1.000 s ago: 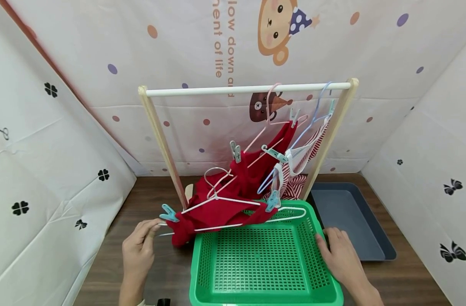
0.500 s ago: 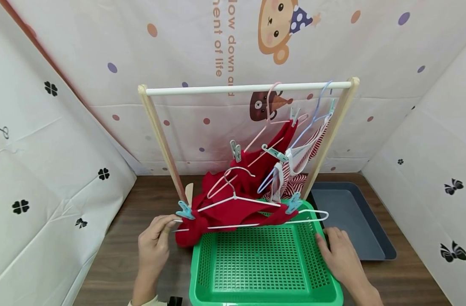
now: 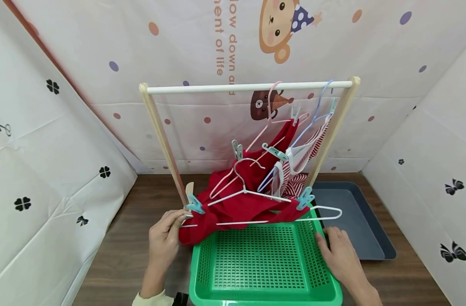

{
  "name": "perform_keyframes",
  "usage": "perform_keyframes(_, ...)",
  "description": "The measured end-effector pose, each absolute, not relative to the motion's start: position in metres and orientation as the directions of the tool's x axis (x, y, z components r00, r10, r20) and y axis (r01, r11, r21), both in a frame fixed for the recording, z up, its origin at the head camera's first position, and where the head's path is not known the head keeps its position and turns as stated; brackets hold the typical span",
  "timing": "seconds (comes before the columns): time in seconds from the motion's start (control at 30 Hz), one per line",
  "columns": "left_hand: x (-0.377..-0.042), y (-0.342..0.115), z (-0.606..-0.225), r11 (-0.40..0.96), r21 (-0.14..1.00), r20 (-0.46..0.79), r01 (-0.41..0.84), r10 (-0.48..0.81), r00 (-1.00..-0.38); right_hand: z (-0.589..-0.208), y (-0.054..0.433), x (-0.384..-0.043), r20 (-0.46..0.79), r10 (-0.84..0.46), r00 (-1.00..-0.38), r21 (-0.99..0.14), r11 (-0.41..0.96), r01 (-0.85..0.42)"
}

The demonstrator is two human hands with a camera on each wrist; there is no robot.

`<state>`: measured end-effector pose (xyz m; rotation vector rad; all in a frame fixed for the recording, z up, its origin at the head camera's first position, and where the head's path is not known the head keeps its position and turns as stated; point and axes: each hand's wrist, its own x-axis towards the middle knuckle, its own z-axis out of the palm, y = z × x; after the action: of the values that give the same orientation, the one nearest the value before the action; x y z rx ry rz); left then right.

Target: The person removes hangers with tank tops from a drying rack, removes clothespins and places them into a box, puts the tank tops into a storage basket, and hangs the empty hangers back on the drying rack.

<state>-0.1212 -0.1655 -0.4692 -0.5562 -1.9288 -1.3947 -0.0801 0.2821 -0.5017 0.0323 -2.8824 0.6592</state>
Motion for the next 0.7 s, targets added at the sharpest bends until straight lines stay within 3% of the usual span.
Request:
perform_keyframes(0.43,-0.13,-0.156,-0.487,0.368,0.693,0.671,0.62,-0.015,-0.741,-0.502,0.283,-0.079,0.177,0.029,-0.984,-0.434,0.899,-0.051)
perform_keyframes(0.7,-0.135,-0.146,-0.494,0.396,0.651,0.716,0.648,-0.038,-0.697,-0.503,0.282,-0.079,0.198,0.034,-0.98,-0.442,0.895,-0.058)
